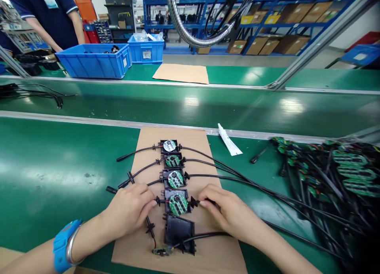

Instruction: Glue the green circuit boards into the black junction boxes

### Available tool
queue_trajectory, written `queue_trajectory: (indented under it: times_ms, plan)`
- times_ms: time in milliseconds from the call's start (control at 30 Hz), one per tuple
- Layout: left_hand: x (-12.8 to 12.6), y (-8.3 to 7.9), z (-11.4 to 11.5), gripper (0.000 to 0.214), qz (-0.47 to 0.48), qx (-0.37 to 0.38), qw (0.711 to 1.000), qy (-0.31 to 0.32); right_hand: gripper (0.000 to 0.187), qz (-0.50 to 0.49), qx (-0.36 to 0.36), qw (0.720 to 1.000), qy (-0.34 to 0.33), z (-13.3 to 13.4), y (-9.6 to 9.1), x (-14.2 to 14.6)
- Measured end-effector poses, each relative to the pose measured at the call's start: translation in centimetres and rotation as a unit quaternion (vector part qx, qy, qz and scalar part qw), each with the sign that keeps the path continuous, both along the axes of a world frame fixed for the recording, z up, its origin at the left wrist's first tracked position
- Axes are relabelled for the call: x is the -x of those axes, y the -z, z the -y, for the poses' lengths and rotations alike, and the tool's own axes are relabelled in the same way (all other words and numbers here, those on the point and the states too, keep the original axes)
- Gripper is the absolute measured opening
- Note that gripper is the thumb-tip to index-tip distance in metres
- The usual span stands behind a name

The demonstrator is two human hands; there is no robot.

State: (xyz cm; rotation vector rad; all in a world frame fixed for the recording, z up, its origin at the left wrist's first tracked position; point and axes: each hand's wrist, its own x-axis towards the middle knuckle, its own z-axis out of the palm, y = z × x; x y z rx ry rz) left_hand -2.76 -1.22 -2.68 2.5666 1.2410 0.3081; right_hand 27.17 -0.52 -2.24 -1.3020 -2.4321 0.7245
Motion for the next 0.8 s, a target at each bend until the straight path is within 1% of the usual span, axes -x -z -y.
queue_trajectory:
  times_ms: [100, 200, 267, 300, 333, 400, 467, 567, 633, 733, 800]
  plan:
    - [-0.2, 0.1, -0.3, 0.025, -0.028, -0.055, 0.998, -0.004, 0.02, 0.035, -0.067, 0.997, -0.007, 0.1, 1.1, 0.0]
    - [-0.2, -0.4, -0.7, 0.021, -0.036, -0.088, 0.995, 0.009, 0.024, 0.059, -0.133, 0.989, -0.01, 0.4, 1.4, -0.1]
    - [0.0, -1.0, -0.8, 0.017, -0.022, -0.085, 0.996, 0.032, 0.023, 0.048, -0.169, 0.984, 0.001, 1.0, 1.1, -0.2]
    - [0.2, -1.3, -0.7, 0.022, -0.009, -0.069, 0.996, 0.058, 0.021, 0.036, -0.174, 0.984, 0.003, 1.4, 0.9, -0.2]
    - [0.5, -1.5, -0.6, 0.026, 0.004, -0.044, 0.995, 0.09, 0.018, 0.023, -0.164, 0.986, -0.006, 2.0, 0.6, -0.1]
    - [1.1, -1.7, -0.3, 0.027, 0.015, 0.008, 0.988, 0.156, 0.012, 0.015, -0.105, 0.993, -0.042, 3.2, 0.1, 0.0]
    - [1.8, -1.6, -0.1, 0.022, 0.008, 0.015, 0.981, 0.192, 0.01, 0.02, -0.051, 0.996, -0.075, 4.2, -0.2, 0.1]
    - [2.5, -1.3, 0.1, 0.022, 0.015, -0.018, 0.977, 0.21, 0.016, 0.012, -0.05, 0.996, -0.079, 5.5, -0.4, -0.3]
    - [2.7, -1.3, 0.3, 0.021, 0.032, -0.029, 0.978, 0.205, 0.018, 0.007, -0.044, 0.996, -0.078, 6.1, -0.8, -1.1]
    - [2.2, -1.2, 1.0, 0.017, 0.038, -0.05, 0.979, 0.192, 0.018, 0.04, -0.019, 0.997, -0.061, 6.9, -1.3, -2.5]
    - [1.6, -0.8, 1.4, 0.016, 0.032, -0.061, 0.98, 0.188, 0.022, 0.077, -0.016, 0.996, -0.037, 7.3, -1.2, -3.2]
